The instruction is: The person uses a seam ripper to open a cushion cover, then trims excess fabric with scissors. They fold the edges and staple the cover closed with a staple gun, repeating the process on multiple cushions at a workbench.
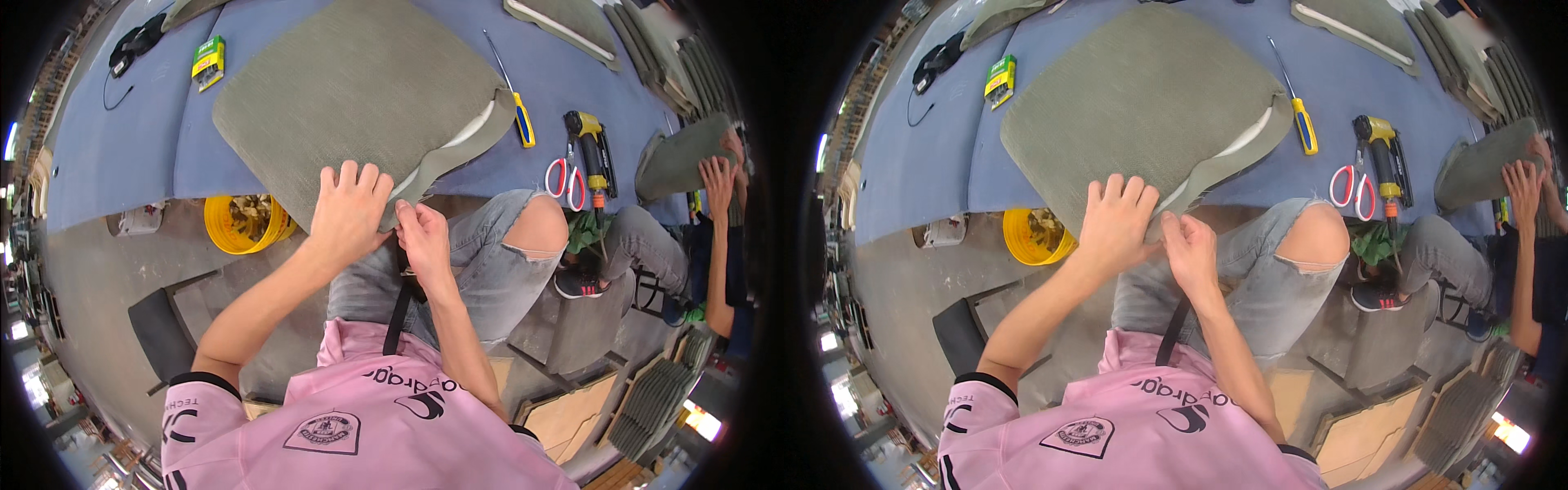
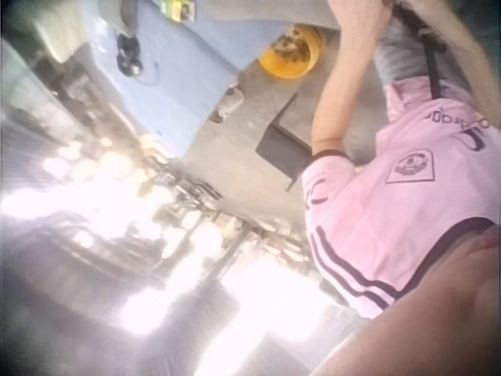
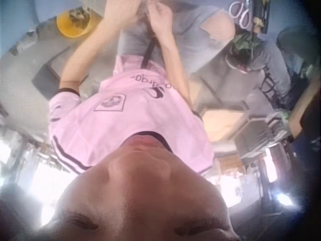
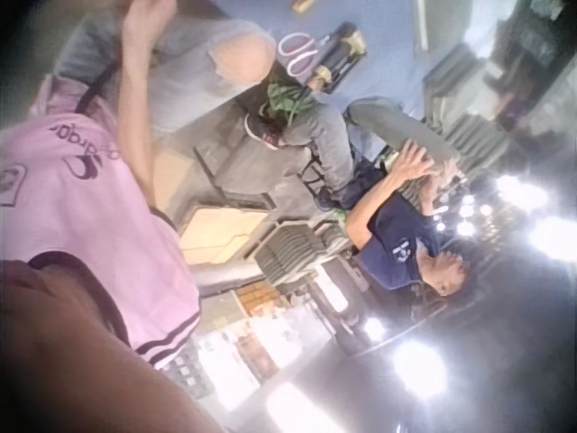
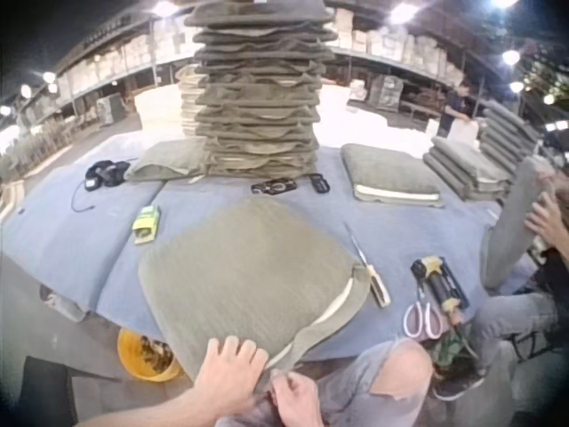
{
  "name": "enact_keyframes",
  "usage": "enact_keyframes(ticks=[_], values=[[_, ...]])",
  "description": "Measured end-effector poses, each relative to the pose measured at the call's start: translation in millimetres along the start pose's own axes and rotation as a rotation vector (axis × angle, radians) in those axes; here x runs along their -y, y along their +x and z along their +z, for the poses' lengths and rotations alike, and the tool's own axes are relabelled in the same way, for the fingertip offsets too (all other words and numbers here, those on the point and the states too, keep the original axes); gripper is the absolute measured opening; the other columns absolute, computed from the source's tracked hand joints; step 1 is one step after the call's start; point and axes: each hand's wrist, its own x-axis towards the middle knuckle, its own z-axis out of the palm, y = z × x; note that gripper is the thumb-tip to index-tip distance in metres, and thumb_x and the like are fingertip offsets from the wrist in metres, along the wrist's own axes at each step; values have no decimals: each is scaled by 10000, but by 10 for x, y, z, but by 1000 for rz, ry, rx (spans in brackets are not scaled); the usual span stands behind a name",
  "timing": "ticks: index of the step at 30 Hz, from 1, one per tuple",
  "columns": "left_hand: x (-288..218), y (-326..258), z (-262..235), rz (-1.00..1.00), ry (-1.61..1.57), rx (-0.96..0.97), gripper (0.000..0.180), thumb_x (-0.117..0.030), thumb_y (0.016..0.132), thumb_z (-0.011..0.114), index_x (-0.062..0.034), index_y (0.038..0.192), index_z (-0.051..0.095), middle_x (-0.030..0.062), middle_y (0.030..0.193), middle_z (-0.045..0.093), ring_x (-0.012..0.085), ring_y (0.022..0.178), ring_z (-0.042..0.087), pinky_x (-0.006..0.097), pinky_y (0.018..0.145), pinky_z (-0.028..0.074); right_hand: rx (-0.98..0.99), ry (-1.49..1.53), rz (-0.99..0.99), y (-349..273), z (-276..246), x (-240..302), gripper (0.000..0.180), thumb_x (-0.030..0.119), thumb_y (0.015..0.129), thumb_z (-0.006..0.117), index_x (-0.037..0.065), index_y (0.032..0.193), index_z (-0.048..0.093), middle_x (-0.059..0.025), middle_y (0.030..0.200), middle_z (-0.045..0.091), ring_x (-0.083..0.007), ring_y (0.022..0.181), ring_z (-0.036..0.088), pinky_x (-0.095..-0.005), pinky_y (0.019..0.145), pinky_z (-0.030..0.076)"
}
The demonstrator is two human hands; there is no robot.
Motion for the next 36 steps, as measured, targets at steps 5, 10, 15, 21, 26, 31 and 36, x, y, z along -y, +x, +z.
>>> enact_keyframes(ticks=[5, 10, 15, 21, 26, 31, 36], values=[[63, -115, 173, 15, -24, -119, 506, -265, 662, 918, -157, 1096, 682, 51, 1056, 577, 310, 1030, 548, 487, 874, 408, 0, -98, -81, 5, 81, 108, 486, 329, 1099, 667, -60, 809, 640, -149, 682, 644, -205, 637, 607, -415, 644, 487], [21, -157, 261, -8, -64, -182, 442, -208, 679, 898, -174, 1074, 703, 30, 1054, 582, 297, 1033, 550, 493, 894, 415, 44, -142, -70, 60, 34, 147, 417, 292, 1117, 679, -20, 842, 655, -61, 714, 637, -127, 638, 594, -331, 586, 451], [31, -226, 279, -50, -51, -200, 374, -227, 715, 894, -190, 1039, 711, 22, 1050, 588, 292, 1056, 560, 497, 921, 428, 178, -301, -240, -185, -305, 638, 281, 268, 1115, 695, 14, 997, 708, -46, 787, 682, -103, 725, 634, -315, 661, 509], [1, -196, 208, -117, -90, -353, 215, -188, 835, 875, -135, 979, 723, 33, 1029, 613, 316, 1089, 562, 531, 968, 399, -387, -789, -491, 461, -2115, 1192, 348, 348, 1087, 696, 38, 1241, 736, -137, 1107, 786, -274, 987, 753, -433, 895, 581], [-24, -95, 288, -159, -114, -421, 172, -219, 885, 872, -122, 937, 740, 40, 1038, 635, 338, 1137, 562, 584, 993, 379, -585, -1390, -31, 1440, -3645, 817, 848, 396, 965, 732, 77, 1681, 410, -329, 1501, 629, -525, 1345, 650, -605, 1128, 532], [-26, -190, 240, -207, -133, -383, 182, -216, 897, 871, -103, 932, 733, 58, 1069, 623, 377, 1290, 568, 699, 1149, 342, -425, -1422, -128, 1853, -3723, 775, 989, 348, 905, 745, 71, 1738, 290, -362, 1429, 669, -569, 1286, 674, -590, 1129, 536], [1, -91, 203, -192, -247, -331, 165, -168, 900, 868, -91, 908, 723, 88, 1165, 606, 458, 1551, 480, 812, 1268, 195, -417, -1282, -239, 1685, -4004, 1092, 879, 233, 922, 768, 41, 1665, 341, -320, 1272, 729, -449, 1166, 744, -509, 1034, 576]])
